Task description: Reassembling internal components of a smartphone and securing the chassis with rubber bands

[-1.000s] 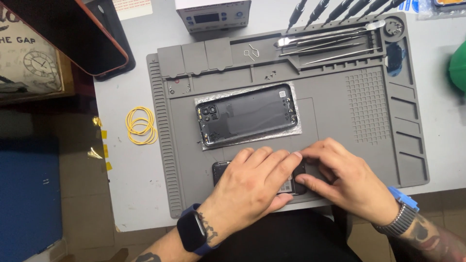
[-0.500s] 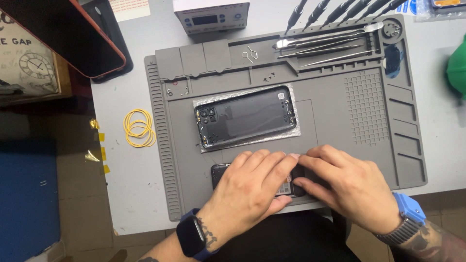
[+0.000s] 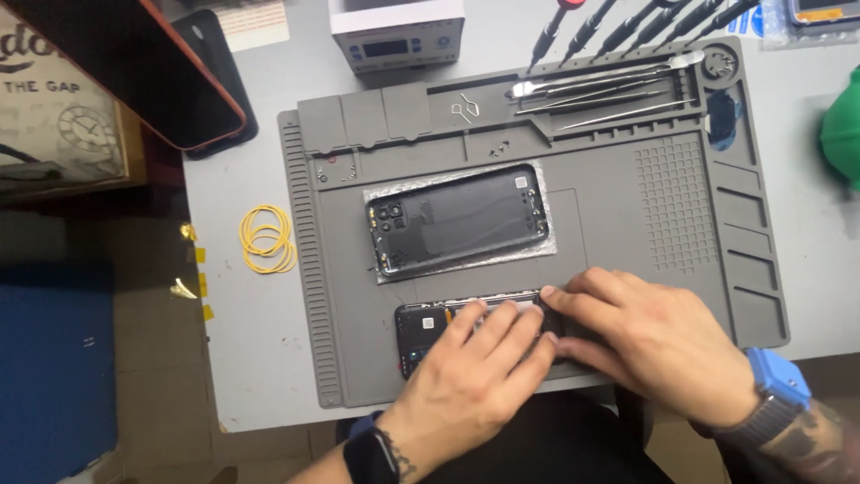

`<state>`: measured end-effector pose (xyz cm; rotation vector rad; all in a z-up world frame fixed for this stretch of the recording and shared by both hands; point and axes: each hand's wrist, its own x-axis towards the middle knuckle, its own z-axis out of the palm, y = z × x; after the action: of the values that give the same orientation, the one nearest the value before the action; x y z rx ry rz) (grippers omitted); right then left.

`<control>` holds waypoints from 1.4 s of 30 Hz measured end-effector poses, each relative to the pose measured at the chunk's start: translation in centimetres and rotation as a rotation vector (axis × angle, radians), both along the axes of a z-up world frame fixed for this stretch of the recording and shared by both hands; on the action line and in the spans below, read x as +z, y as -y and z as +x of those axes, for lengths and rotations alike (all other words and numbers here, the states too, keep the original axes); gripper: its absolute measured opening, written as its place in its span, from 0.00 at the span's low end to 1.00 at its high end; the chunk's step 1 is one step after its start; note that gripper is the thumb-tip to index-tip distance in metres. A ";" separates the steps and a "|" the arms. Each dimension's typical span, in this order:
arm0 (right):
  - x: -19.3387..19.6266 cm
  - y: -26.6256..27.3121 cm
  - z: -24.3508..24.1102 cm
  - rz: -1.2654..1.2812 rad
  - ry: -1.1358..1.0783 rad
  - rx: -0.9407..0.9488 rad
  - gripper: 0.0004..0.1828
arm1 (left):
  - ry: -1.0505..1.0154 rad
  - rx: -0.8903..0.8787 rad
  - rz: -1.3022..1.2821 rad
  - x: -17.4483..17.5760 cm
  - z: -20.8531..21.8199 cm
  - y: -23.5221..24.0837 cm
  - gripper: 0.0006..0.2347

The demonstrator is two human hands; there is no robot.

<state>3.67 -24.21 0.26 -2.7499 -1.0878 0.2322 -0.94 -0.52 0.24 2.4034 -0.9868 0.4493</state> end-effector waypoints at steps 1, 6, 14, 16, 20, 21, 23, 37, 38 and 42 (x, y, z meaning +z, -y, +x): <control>-0.3 0.4 0.2 0.014 -0.135 -0.038 0.27 | 0.022 0.002 0.021 0.1 -0.2 0.1 0.09; -0.8 0.9 1.6 0.105 -0.309 0.003 0.28 | -0.032 0.046 -0.089 -1.2 -0.5 1.3 0.09; 2.5 0.2 8.1 0.162 -0.203 -0.149 0.23 | -0.096 0.081 -0.169 -1.0 -0.6 2.1 0.08; 2.7 -1.4 10.4 0.270 0.218 -0.241 0.19 | -0.075 0.097 -0.138 -0.7 -0.4 2.2 0.07; -2.4 -3.5 15.4 0.296 0.570 -0.193 0.26 | -0.079 0.120 -0.102 -0.8 -1.0 2.7 0.04; -3.7 -3.7 16.6 0.260 0.634 -0.227 0.25 | -0.075 0.130 -0.081 -0.8 -1.0 2.8 0.04; -5.5 -3.9 18.3 0.225 0.699 -0.254 0.25 | -0.071 0.146 -0.060 -0.9 -1.1 2.9 0.04; -0.4 -7.6 12.4 0.472 0.172 -0.166 0.17 | -0.070 0.214 -0.133 -2.2 -1.8 3.3 0.05; 0.8 -8.8 10.9 0.471 0.170 -0.164 0.17 | -0.073 0.216 -0.135 -2.1 -1.8 3.2 0.05; 2.8 -11.1 7.3 0.812 -0.283 -0.110 0.10 | -0.087 0.192 -0.156 -1.6 -1.7 2.7 0.04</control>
<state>10.97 -13.13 3.04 -1.9671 -0.7289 0.1182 -2.63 -3.22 -1.37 2.3635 -0.6613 0.4667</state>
